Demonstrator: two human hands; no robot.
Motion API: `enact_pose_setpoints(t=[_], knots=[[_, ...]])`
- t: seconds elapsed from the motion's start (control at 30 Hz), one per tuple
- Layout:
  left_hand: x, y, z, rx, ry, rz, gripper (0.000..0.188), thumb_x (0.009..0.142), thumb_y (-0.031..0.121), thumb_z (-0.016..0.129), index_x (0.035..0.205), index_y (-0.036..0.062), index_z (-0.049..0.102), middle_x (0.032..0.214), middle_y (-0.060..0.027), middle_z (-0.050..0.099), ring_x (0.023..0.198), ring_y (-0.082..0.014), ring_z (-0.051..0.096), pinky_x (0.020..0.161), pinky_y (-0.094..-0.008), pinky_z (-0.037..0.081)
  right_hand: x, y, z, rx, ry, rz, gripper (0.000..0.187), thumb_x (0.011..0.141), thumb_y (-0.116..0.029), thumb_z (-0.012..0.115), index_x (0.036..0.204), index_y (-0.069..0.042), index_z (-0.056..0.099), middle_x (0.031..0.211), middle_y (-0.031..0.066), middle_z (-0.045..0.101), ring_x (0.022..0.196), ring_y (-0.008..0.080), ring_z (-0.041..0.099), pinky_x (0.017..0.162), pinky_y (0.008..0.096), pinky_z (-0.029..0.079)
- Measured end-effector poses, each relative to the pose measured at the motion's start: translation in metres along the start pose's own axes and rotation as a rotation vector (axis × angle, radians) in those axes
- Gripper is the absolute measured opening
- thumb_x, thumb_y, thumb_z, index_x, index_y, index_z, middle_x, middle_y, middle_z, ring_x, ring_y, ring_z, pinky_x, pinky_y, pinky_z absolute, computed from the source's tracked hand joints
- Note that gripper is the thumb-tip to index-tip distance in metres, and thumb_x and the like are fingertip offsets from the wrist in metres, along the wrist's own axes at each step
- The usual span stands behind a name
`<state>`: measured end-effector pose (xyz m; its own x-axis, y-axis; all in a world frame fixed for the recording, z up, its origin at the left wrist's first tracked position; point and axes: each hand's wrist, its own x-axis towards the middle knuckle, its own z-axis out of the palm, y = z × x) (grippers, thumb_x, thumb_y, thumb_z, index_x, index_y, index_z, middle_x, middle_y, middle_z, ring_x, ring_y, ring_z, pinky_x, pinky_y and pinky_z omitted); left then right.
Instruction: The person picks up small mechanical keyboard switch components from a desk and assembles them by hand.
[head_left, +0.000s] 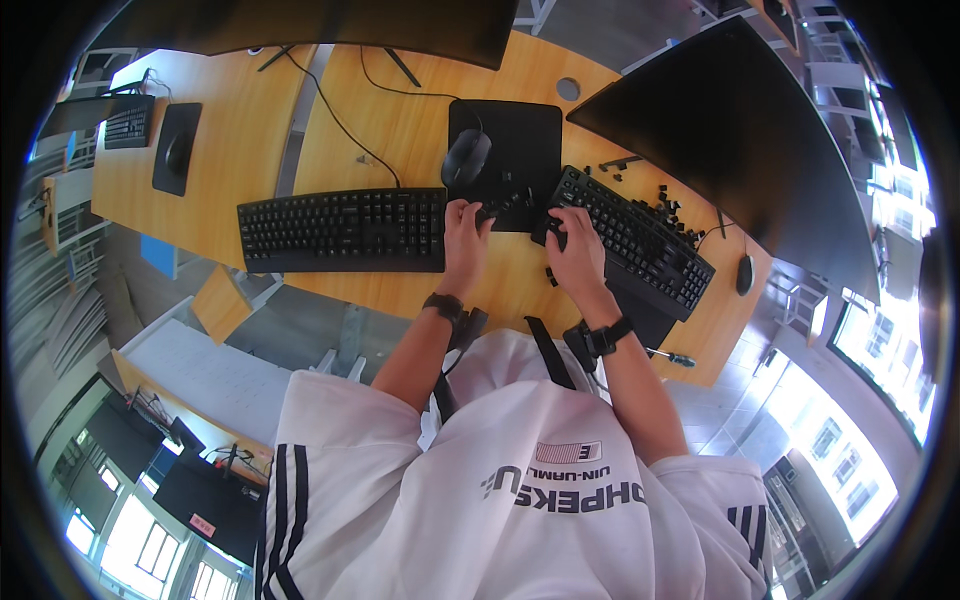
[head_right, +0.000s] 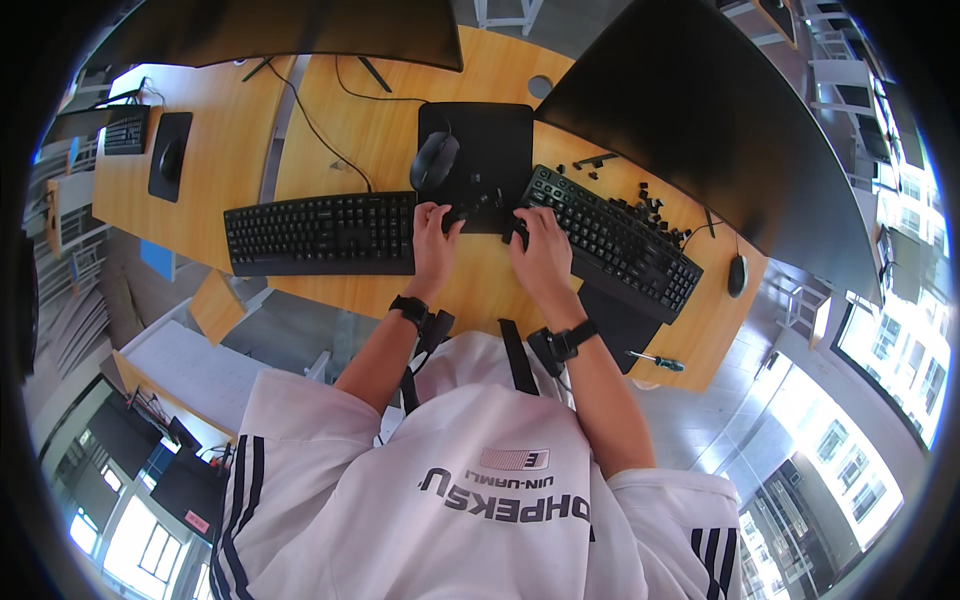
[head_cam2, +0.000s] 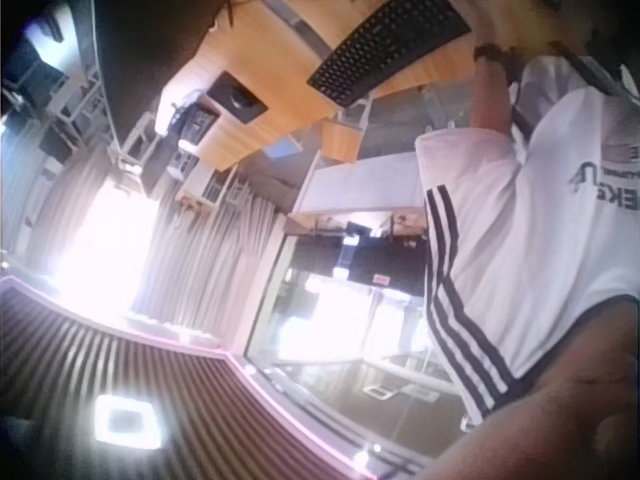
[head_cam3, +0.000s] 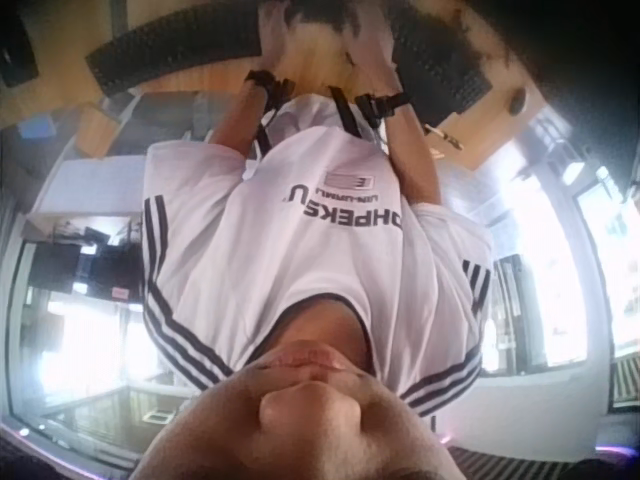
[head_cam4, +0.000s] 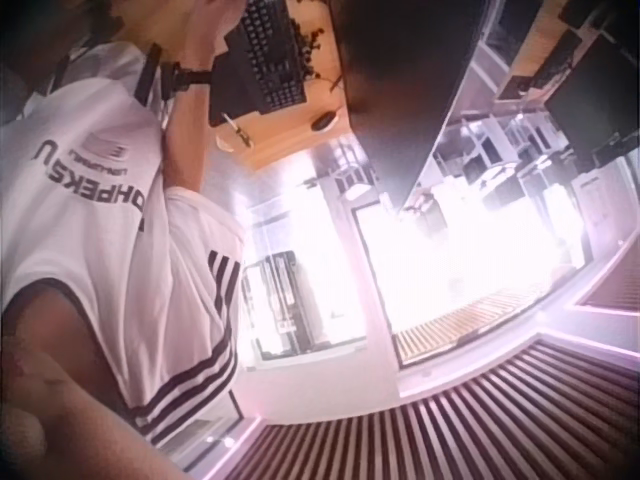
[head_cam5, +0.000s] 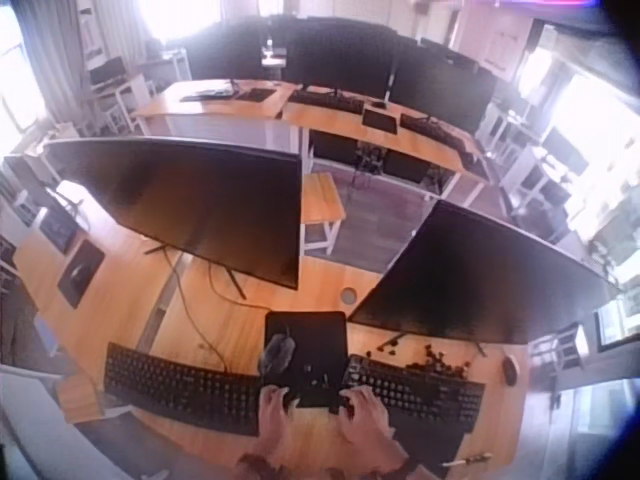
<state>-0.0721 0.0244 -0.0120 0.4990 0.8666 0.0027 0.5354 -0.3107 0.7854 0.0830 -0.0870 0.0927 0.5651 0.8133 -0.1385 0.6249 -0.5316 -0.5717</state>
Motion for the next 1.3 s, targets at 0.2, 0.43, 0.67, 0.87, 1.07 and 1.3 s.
enact_pose_setpoints(t=[0.2, 0.43, 0.67, 0.87, 1.07, 1.3], knots=[[-0.005, 0.007, -0.003, -0.069, -0.046, -0.07, 0.026, 0.086, 0.006, 0.072, 0.107, -0.0005, 0.059, 0.113, -0.013, 0.049, 0.087, -0.0282, 0.059, 0.071, -0.0364, 0.051, -0.035, 0.004, 0.01, 0.14, -0.174, 0.189, 0.026, 0.085, -0.011, 0.061, 0.111, -0.01, 0.061, 0.109, 0.0059, 0.061, 0.094, 0.0319, 0.064, 0.079, 0.0433, 0.051], [-0.008, -0.012, -0.01, -0.27, -0.109, -0.172, 0.029, 0.09, 0.008, 0.068, 0.116, -0.0017, 0.061, 0.097, -0.0134, 0.068, 0.078, -0.0242, 0.068, 0.068, -0.0314, 0.055, -0.007, -0.021, 0.057, 0.152, -0.247, 0.138, 0.027, 0.088, -0.014, 0.059, 0.114, -0.009, 0.062, 0.109, 0.0109, 0.066, 0.098, 0.0326, 0.065, 0.082, 0.0409, 0.052], [-0.013, -0.018, -0.018, -1.24, -0.288, -0.755, 0.031, 0.101, 0.014, 0.053, 0.122, -0.0082, 0.06, 0.097, -0.0129, 0.071, 0.076, -0.0142, 0.068, 0.066, -0.0242, 0.056, 0.013, -0.022, 0.068, 0.385, -0.305, 0.217, 0.033, 0.084, -0.019, 0.067, 0.116, -0.012, 0.067, 0.101, 0.0064, 0.068, 0.088, 0.0216, 0.069, 0.074, 0.0339, 0.054], [-0.017, -0.015, -0.034, -1.189, -0.429, -0.704, 0.032, 0.102, 0.015, 0.051, 0.124, -0.0059, 0.06, 0.105, -0.0107, 0.071, 0.08, -0.0131, 0.068, 0.073, -0.0248, 0.055, 0.008, -0.027, 0.064, 0.275, -0.283, 0.075, 0.032, 0.083, -0.019, 0.073, 0.114, -0.011, 0.069, 0.089, 0.0029, 0.067, 0.071, 0.0144, 0.064, 0.069, 0.0278, 0.052], [-0.019, -0.013, -0.038, -1.115, -0.439, -0.69, 0.033, 0.1, 0.011, 0.054, 0.127, -0.0067, 0.057, 0.105, -0.0126, 0.07, 0.086, -0.0194, 0.071, 0.074, -0.0268, 0.058, 0.01, -0.033, 0.063, 0.274, -0.339, 0.14, 0.031, 0.085, -0.028, 0.068, 0.112, -0.014, 0.07, 0.094, 0.0047, 0.066, 0.08, 0.0228, 0.067, 0.075, 0.0335, 0.053], [-0.018, -0.017, -0.026, -1.104, -0.393, -0.623, 0.039, 0.095, 0.004, 0.06, 0.132, -0.0033, 0.052, 0.103, -0.0138, 0.071, 0.082, -0.0206, 0.072, 0.068, -0.0269, 0.058, 0.011, -0.028, 0.068, 0.23, -0.327, 0.117, 0.031, 0.085, -0.023, 0.07, 0.114, -0.013, 0.069, 0.09, 0.0043, 0.069, 0.076, 0.0223, 0.067, 0.072, 0.0328, 0.053]])
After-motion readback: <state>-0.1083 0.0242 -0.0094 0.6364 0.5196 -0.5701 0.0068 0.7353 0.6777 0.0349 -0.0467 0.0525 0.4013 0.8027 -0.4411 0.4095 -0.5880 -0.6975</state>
